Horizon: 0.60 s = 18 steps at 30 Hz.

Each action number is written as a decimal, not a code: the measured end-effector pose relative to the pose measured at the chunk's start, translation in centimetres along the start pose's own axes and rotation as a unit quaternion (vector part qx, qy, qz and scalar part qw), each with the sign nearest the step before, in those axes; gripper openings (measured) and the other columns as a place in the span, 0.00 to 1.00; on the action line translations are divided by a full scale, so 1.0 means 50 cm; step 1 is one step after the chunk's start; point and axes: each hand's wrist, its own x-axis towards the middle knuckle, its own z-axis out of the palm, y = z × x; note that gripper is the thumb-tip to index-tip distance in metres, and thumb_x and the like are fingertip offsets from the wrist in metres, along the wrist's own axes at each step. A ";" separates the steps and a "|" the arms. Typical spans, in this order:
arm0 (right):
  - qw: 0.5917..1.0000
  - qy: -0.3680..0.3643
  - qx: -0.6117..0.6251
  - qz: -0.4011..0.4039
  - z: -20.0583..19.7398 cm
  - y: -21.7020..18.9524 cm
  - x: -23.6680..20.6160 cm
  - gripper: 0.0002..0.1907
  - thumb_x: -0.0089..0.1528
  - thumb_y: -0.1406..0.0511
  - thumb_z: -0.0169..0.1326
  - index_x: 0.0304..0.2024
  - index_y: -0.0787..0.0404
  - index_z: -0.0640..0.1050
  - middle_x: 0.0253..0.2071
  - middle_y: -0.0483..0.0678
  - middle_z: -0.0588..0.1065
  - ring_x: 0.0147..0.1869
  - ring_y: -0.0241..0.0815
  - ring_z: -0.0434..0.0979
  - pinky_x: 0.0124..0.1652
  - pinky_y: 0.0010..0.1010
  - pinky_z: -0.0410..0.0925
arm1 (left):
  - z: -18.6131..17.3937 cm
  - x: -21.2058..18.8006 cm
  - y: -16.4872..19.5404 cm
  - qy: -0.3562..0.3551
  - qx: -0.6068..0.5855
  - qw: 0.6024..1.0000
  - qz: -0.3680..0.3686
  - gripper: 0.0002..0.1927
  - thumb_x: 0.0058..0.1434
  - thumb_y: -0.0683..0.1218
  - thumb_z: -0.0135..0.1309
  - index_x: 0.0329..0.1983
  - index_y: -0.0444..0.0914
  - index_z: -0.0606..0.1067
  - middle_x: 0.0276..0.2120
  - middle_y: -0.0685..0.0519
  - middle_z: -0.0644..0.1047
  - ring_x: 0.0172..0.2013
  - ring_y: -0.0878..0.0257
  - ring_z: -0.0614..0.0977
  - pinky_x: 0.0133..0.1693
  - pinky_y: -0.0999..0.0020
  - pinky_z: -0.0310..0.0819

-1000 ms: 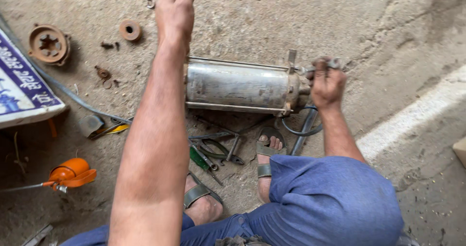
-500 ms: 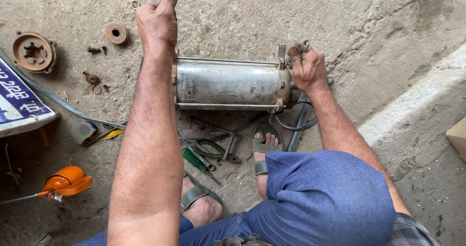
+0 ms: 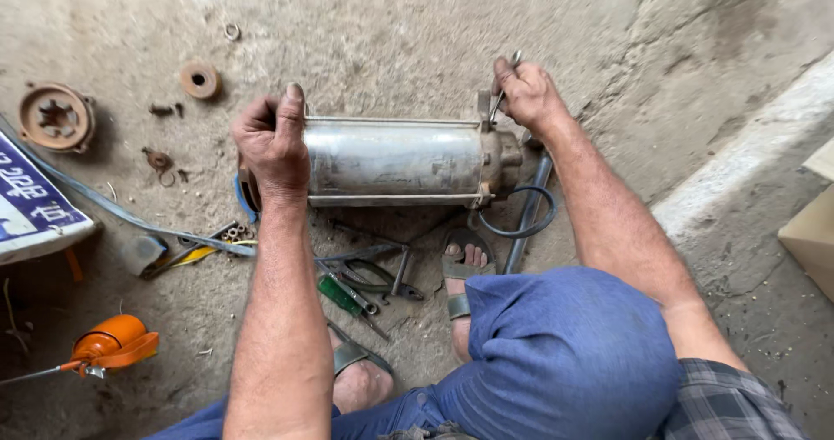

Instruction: The person sits on the ground working on a cylindrical water pump motor. They use wrenches to loosen and tighten bolts on the pump end covers, reposition the pump, and use a hammer to tap the housing while adjusting the assembly by hand.

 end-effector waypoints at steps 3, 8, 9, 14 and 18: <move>0.992 0.105 0.062 0.026 -0.013 -0.015 -0.028 0.30 0.72 0.43 0.39 0.32 0.57 0.77 0.21 0.43 0.70 0.20 0.34 0.64 0.18 0.32 0.60 | 0.005 0.019 0.005 -0.011 0.013 1.000 -0.004 0.23 0.72 0.45 0.60 0.21 0.39 0.67 0.19 0.62 0.67 0.22 0.73 0.63 0.25 0.72 0.51; 0.975 0.192 0.008 -0.113 0.013 0.008 -0.097 0.35 0.73 0.42 0.31 0.33 0.60 0.75 0.20 0.41 0.72 0.16 0.29 0.70 0.12 0.27 0.64 | 0.009 0.026 0.010 0.007 0.040 0.999 -0.014 0.24 0.70 0.46 0.62 0.20 0.39 0.67 0.18 0.63 0.66 0.22 0.74 0.61 0.25 0.71 0.51; 0.972 0.193 -0.012 -0.134 0.024 0.014 -0.107 0.35 0.73 0.42 0.32 0.34 0.61 0.74 0.20 0.42 0.72 0.15 0.31 0.68 0.11 0.28 0.62 | 0.010 0.026 0.010 0.013 0.048 0.999 -0.006 0.23 0.70 0.46 0.62 0.19 0.39 0.68 0.18 0.63 0.67 0.22 0.74 0.63 0.24 0.71 0.52; 0.971 0.173 -0.042 -0.161 0.064 0.032 -0.159 0.29 0.74 0.45 0.36 0.42 0.63 0.73 0.21 0.50 0.72 0.19 0.39 0.71 0.18 0.31 0.65 | 0.011 0.027 0.010 0.009 0.072 0.997 -0.038 0.26 0.70 0.47 0.62 0.18 0.40 0.66 0.17 0.63 0.65 0.22 0.74 0.61 0.25 0.71 0.52; 0.955 0.181 -0.046 -0.231 0.058 0.015 -0.186 0.22 0.77 0.51 0.42 0.45 0.63 0.74 0.27 0.46 0.80 0.28 0.36 0.81 0.26 0.31 0.72 | 0.010 0.029 0.016 0.009 0.103 0.994 -0.034 0.25 0.69 0.48 0.62 0.18 0.40 0.66 0.16 0.62 0.65 0.21 0.73 0.62 0.25 0.70 0.53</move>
